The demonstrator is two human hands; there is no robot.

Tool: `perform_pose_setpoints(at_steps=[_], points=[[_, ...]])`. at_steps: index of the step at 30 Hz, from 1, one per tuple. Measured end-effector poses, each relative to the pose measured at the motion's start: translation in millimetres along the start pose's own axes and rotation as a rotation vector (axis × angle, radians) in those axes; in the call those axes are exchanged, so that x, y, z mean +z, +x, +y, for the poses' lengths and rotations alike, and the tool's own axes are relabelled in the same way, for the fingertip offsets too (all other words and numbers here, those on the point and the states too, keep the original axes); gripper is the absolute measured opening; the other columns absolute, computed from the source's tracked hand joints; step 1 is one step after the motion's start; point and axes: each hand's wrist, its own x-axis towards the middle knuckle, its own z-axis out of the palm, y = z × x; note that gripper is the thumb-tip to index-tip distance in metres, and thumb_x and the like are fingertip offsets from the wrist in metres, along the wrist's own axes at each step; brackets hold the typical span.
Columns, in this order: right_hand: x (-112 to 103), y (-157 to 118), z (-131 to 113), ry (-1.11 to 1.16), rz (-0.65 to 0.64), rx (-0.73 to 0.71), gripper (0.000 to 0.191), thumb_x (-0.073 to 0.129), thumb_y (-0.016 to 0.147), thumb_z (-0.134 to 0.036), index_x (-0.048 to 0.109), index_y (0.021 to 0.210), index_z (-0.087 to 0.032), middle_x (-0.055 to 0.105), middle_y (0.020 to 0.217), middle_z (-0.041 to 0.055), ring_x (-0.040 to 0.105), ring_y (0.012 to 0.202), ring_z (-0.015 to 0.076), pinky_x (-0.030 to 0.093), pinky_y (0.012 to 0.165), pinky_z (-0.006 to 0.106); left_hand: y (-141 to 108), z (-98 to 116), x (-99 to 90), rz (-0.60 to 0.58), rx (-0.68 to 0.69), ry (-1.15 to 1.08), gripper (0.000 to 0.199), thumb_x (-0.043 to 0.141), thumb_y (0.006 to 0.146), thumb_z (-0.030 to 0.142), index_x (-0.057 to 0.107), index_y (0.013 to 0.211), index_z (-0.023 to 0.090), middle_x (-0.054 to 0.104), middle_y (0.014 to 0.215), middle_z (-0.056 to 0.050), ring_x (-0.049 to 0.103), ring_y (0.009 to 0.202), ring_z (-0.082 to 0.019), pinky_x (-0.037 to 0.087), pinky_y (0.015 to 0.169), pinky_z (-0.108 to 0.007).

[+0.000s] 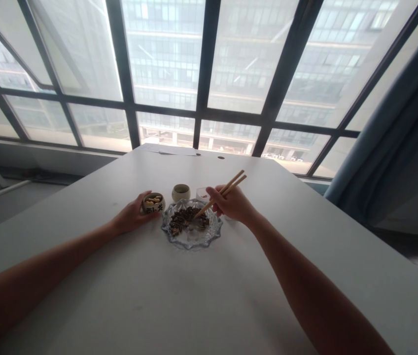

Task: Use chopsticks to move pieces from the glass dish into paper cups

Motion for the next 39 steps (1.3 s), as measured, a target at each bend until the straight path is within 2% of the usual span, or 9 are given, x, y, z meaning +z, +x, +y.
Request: perform_pose_setpoints(at_steps=[3,6,10,18,25,31,39], points=[[2,0,-2,0.001,0.127,-0.05,0.067,0.056,0.076,-0.082,0.063,0.066,-0.016,0.064,0.05,0.0049,0.057,0.037,0.0115,0.043,0.035,0.02,0,1,-0.4,-0.003,0.006,-0.006,0.092,0.067,0.074,0.067,0.04,0.145,0.015,0.064,0.132,-0.018,0.063,0.12,-0.034,0.048,0.104,-0.049],[-3,-2,-7,-0.025,0.198,-0.084,0.067,0.054,0.078,-0.081,0.063,0.065,-0.016,0.063,0.048,0.0052,0.056,0.036,0.0117,0.043,0.035,0.021,-1,1,-0.8,0.002,0.009,-0.013,0.091,0.069,0.074,0.066,0.041,0.144,0.015,0.064,0.131,-0.019,0.063,0.12,-0.034,0.048,0.104,-0.05],[-6,-3,-7,-0.061,0.206,-0.084,0.067,0.054,0.079,-0.081,0.064,0.065,-0.016,0.063,0.049,0.0055,0.055,0.036,0.0119,0.043,0.035,0.021,-1,2,-0.8,0.013,0.006,-0.017,0.09,0.07,0.073,0.065,0.043,0.143,0.016,0.065,0.13,-0.018,0.063,0.119,-0.034,0.049,0.104,-0.05],[1,0,3,-0.088,0.259,-0.04,0.065,0.053,0.083,-0.077,0.065,0.066,-0.015,0.065,0.049,0.0064,0.057,0.036,0.012,0.045,0.037,0.021,0,2,-0.4,-0.002,0.0,-0.01,0.091,0.068,0.074,0.066,0.041,0.144,0.014,0.063,0.133,-0.019,0.062,0.121,-0.034,0.048,0.105,-0.05],[7,0,3,-0.079,0.217,-0.028,0.063,0.054,0.084,-0.075,0.065,0.066,-0.016,0.065,0.049,0.0059,0.056,0.034,0.0123,0.044,0.035,0.021,0,0,0.3,0.009,0.009,0.009,0.09,0.068,0.073,0.067,0.042,0.143,0.017,0.063,0.133,-0.017,0.063,0.119,-0.034,0.049,0.103,-0.049],[-1,-2,-5,-0.084,0.212,-0.032,0.063,0.055,0.083,-0.075,0.065,0.065,-0.016,0.064,0.048,0.0055,0.054,0.034,0.0114,0.043,0.036,0.021,-1,1,-0.2,0.001,0.007,0.005,0.089,0.069,0.075,0.065,0.042,0.143,0.016,0.063,0.134,-0.018,0.063,0.12,-0.034,0.049,0.104,-0.05],[-1,-5,-6,-0.118,0.007,-0.082,0.058,0.056,0.085,-0.071,0.065,0.067,-0.016,0.065,0.052,0.0045,0.056,0.037,0.0107,0.043,0.037,0.019,-1,1,-0.3,-0.004,0.004,0.002,0.09,0.068,0.074,0.066,0.042,0.143,0.015,0.061,0.136,-0.019,0.061,0.122,-0.035,0.048,0.105,-0.052]])
